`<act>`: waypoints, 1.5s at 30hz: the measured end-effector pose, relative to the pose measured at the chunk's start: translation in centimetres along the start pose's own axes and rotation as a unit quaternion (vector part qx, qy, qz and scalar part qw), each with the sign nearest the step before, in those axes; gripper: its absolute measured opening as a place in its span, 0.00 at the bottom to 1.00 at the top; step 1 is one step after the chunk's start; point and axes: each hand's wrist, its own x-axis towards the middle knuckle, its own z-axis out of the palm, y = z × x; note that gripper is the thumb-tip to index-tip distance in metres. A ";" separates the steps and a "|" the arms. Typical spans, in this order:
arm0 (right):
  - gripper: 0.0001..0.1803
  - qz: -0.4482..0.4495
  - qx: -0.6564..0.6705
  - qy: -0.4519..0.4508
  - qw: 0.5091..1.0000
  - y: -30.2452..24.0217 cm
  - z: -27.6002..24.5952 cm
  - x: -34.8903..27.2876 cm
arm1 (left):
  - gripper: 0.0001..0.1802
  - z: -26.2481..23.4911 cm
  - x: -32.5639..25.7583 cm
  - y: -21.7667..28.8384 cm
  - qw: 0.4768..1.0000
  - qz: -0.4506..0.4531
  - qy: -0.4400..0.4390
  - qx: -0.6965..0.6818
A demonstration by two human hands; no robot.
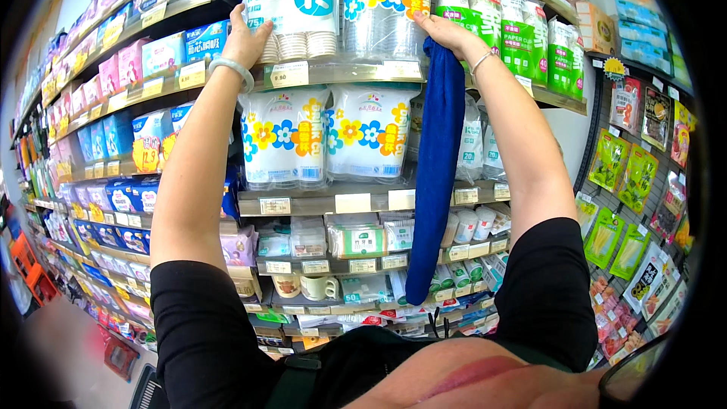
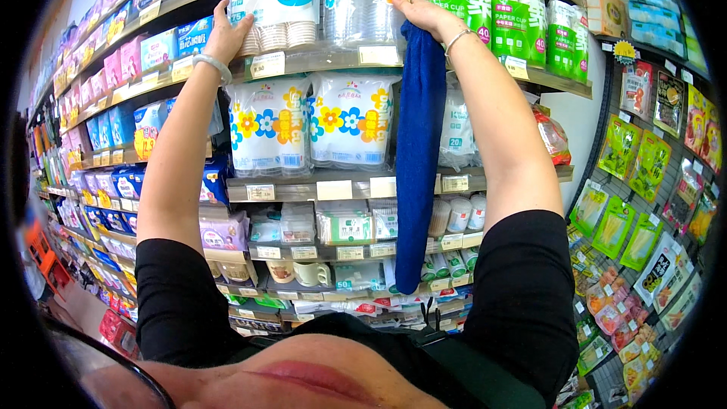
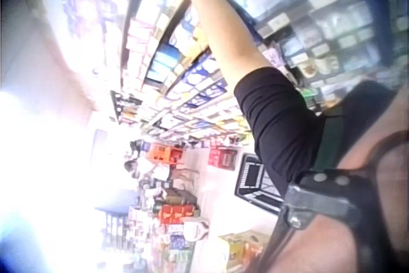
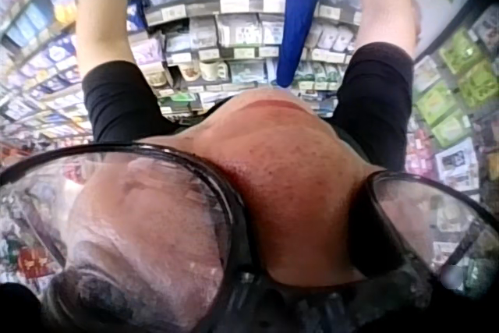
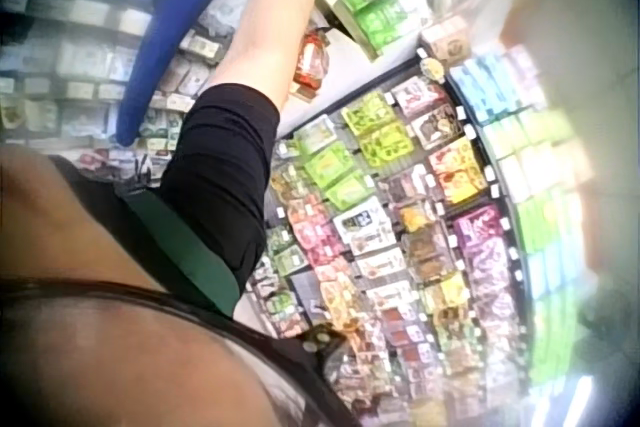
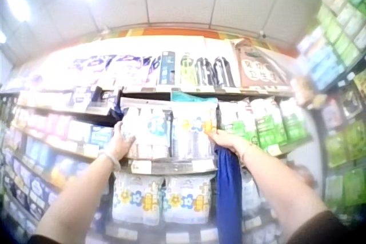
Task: The person wipes the shelves in a grocery store aisle using a blue cloth. They clean the shelf edges and surfaces while moving along the aisle, occasionally picking up and rearranging items like plastic cups and boxes to reach the areas behind them.
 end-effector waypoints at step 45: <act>0.45 -0.033 -0.143 0.121 0.982 0.3 0.3 1.6 | 0.33 -1.1 -1.3 1.6 0.998 -0.009 -0.055 -0.011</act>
